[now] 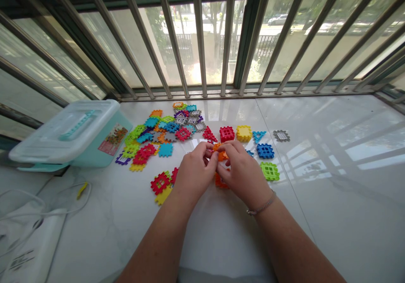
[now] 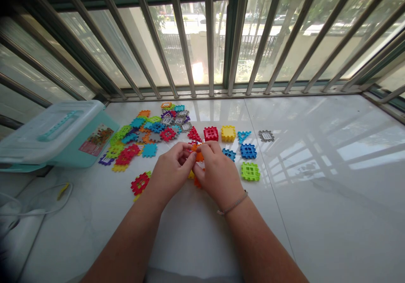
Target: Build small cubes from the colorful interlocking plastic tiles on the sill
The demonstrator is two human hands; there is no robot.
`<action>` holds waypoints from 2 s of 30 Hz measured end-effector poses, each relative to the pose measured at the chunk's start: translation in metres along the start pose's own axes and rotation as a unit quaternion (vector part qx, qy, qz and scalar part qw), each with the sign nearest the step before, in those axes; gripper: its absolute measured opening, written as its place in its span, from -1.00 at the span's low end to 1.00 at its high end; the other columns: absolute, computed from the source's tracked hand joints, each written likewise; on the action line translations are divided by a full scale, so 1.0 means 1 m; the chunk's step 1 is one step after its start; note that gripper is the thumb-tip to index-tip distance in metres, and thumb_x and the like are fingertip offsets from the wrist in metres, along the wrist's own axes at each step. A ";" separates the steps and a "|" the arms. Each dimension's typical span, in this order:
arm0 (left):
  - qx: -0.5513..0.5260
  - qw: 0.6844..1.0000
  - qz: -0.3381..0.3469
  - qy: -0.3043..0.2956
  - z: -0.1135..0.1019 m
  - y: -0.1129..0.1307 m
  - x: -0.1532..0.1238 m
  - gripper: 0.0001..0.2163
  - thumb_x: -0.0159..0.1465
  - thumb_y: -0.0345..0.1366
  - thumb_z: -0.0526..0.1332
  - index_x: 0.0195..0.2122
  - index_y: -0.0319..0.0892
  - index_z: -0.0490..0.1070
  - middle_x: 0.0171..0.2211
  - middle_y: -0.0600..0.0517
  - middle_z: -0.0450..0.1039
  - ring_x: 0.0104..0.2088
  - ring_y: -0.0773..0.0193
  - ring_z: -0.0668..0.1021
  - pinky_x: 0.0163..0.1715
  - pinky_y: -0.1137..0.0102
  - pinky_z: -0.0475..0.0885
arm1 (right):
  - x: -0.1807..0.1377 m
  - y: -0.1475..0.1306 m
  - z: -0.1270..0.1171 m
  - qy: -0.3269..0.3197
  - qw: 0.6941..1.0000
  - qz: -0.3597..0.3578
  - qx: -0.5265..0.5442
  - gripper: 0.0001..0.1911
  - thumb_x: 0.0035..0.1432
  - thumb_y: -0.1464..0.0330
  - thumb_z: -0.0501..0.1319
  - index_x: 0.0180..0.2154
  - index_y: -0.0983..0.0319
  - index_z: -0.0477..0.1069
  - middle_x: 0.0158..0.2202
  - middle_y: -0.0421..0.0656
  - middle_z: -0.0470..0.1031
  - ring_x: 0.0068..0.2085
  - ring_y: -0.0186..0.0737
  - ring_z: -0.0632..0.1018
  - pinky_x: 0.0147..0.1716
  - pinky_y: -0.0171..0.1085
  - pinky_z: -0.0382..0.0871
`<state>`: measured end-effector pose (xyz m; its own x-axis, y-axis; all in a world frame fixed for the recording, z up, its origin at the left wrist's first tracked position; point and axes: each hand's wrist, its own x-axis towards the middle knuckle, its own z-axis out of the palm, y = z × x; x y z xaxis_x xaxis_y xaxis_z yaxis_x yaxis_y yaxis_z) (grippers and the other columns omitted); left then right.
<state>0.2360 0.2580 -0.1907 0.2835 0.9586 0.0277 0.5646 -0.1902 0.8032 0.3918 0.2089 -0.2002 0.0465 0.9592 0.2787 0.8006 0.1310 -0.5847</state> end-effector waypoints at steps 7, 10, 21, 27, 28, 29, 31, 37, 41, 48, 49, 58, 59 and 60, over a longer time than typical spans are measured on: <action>0.022 1.000 0.001 -0.008 0.000 0.002 0.000 -0.84 0.42 -0.20 0.26 -0.04 -0.06 0.55 -0.27 0.04 0.68 -0.31 0.19 0.66 -0.35 0.37 0.39 | 0.000 -0.002 -0.001 -0.019 1.000 0.001 -0.005 -0.75 0.30 0.44 0.31 0.01 0.17 0.48 0.13 -0.04 0.53 -0.28 -0.21 0.62 -0.27 -0.23 0.53; 0.025 1.000 0.005 -0.008 0.001 0.002 0.000 -0.85 0.42 -0.21 0.26 -0.04 -0.06 0.55 -0.28 0.03 0.68 -0.33 0.20 0.65 -0.36 0.38 0.39 | 0.001 -0.002 0.000 -0.023 1.000 0.003 -0.006 -0.76 0.30 0.44 0.31 0.00 0.16 0.47 0.11 -0.04 0.54 -0.27 -0.20 0.63 -0.28 -0.24 0.53; 0.028 1.000 0.000 -0.011 0.001 0.002 0.000 -0.86 0.42 -0.21 0.25 -0.06 -0.06 0.54 -0.28 0.04 0.67 -0.32 0.20 0.64 -0.33 0.36 0.38 | 0.001 -0.001 0.001 -0.028 1.000 0.004 -0.007 -0.76 0.31 0.44 0.31 0.01 0.17 0.47 0.11 -0.04 0.53 -0.27 -0.20 0.62 -0.25 -0.23 0.54; 0.031 0.999 0.002 -0.010 0.001 0.001 0.000 -0.87 0.42 -0.21 0.26 -0.06 -0.06 0.54 -0.27 0.04 0.68 -0.32 0.20 0.65 -0.33 0.36 0.38 | 0.001 -0.001 0.001 -0.027 1.000 0.003 -0.010 -0.77 0.32 0.43 0.31 0.00 0.16 0.47 0.11 -0.04 0.54 -0.28 -0.20 0.63 -0.24 -0.22 0.54; 0.032 0.999 0.001 -0.010 0.001 0.001 0.000 -0.87 0.42 -0.21 0.26 -0.07 -0.06 0.54 -0.27 0.04 0.68 -0.32 0.19 0.65 -0.33 0.36 0.38 | 0.001 -0.001 0.000 -0.028 1.000 0.004 -0.011 -0.77 0.32 0.43 0.31 0.00 0.16 0.47 0.11 -0.04 0.54 -0.28 -0.20 0.63 -0.24 -0.22 0.54; 0.032 0.999 0.001 -0.010 0.001 0.001 0.000 -0.87 0.42 -0.21 0.26 -0.07 -0.06 0.54 -0.27 0.04 0.67 -0.32 0.19 0.65 -0.33 0.36 0.38 | 0.001 -0.001 0.000 -0.029 1.000 0.005 -0.011 -0.77 0.32 0.43 0.31 0.00 0.16 0.47 0.11 -0.04 0.54 -0.28 -0.20 0.63 -0.24 -0.22 0.54; 0.034 0.999 0.001 -0.010 0.001 0.001 0.000 -0.87 0.42 -0.21 0.26 -0.07 -0.06 0.54 -0.28 0.04 0.67 -0.32 0.19 0.65 -0.33 0.36 0.38 | 0.000 -0.001 0.000 -0.032 0.999 0.007 -0.011 -0.77 0.32 0.43 0.31 0.01 0.16 0.47 0.11 -0.04 0.53 -0.28 -0.20 0.63 -0.24 -0.22 0.54; 0.037 0.999 0.002 -0.007 0.002 0.002 0.000 -0.87 0.41 -0.22 0.27 -0.08 -0.06 0.54 -0.28 0.03 0.67 -0.32 0.19 0.65 -0.34 0.37 0.38 | 0.000 -0.001 0.001 -0.032 0.999 0.005 -0.012 -0.77 0.33 0.43 0.31 0.01 0.16 0.46 0.11 -0.04 0.54 -0.28 -0.19 0.63 -0.24 -0.21 0.54; 0.037 0.999 0.000 -0.010 0.002 0.002 0.000 -0.87 0.42 -0.21 0.26 -0.08 -0.06 0.54 -0.29 0.03 0.67 -0.32 0.19 0.65 -0.34 0.37 0.38 | 0.001 -0.001 0.001 -0.036 0.999 0.006 -0.016 -0.77 0.33 0.42 0.30 0.01 0.16 0.46 0.11 -0.05 0.53 -0.26 -0.18 0.63 -0.23 -0.20 0.54; 0.037 0.999 0.003 -0.011 0.002 0.001 -0.001 -0.88 0.42 -0.20 0.26 -0.09 -0.04 0.54 -0.29 0.03 0.67 -0.33 0.17 0.65 -0.35 0.37 0.39 | 0.000 -0.001 0.001 -0.038 0.999 0.004 -0.021 -0.76 0.33 0.43 0.29 0.02 0.16 0.44 0.10 -0.03 0.54 -0.26 -0.17 0.63 -0.22 -0.20 0.54; 0.038 0.999 0.003 -0.011 0.002 0.001 -0.001 -0.88 0.42 -0.20 0.26 -0.09 -0.04 0.54 -0.29 0.03 0.67 -0.33 0.17 0.66 -0.35 0.37 0.39 | 0.000 -0.001 0.001 -0.037 0.999 0.004 -0.022 -0.76 0.33 0.42 0.29 0.02 0.16 0.44 0.10 -0.03 0.54 -0.26 -0.17 0.63 -0.23 -0.20 0.53; 0.040 0.999 0.000 -0.014 0.001 0.002 0.000 -0.89 0.42 -0.20 0.27 -0.10 -0.04 0.54 -0.31 0.04 0.66 -0.33 0.17 0.65 -0.35 0.36 0.38 | 0.000 0.000 0.001 -0.041 0.999 0.007 -0.026 -0.75 0.33 0.42 0.29 0.03 0.16 0.44 0.11 -0.03 0.54 -0.27 -0.17 0.63 -0.25 -0.21 0.52; 0.040 0.999 -0.001 -0.014 0.001 0.002 0.000 -0.89 0.42 -0.20 0.27 -0.10 -0.04 0.54 -0.31 0.04 0.66 -0.33 0.17 0.65 -0.34 0.35 0.38 | 0.000 0.000 0.001 -0.042 0.999 0.007 -0.025 -0.76 0.34 0.42 0.29 0.03 0.16 0.44 0.11 -0.03 0.53 -0.27 -0.17 0.63 -0.25 -0.20 0.52; 0.040 0.999 -0.002 -0.015 0.001 0.002 0.000 -0.89 0.42 -0.20 0.27 -0.10 -0.04 0.54 -0.30 0.04 0.66 -0.33 0.17 0.65 -0.34 0.35 0.38 | 0.000 0.000 0.001 -0.042 0.999 0.007 -0.024 -0.76 0.34 0.42 0.29 0.03 0.16 0.44 0.11 -0.03 0.53 -0.27 -0.17 0.63 -0.24 -0.20 0.52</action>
<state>0.2383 0.2573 -0.1899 0.3038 0.9527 0.0066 0.6259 -0.2048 0.7526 0.3906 0.2094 -0.2010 0.0097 0.9789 0.2041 0.8278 0.1066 -0.5508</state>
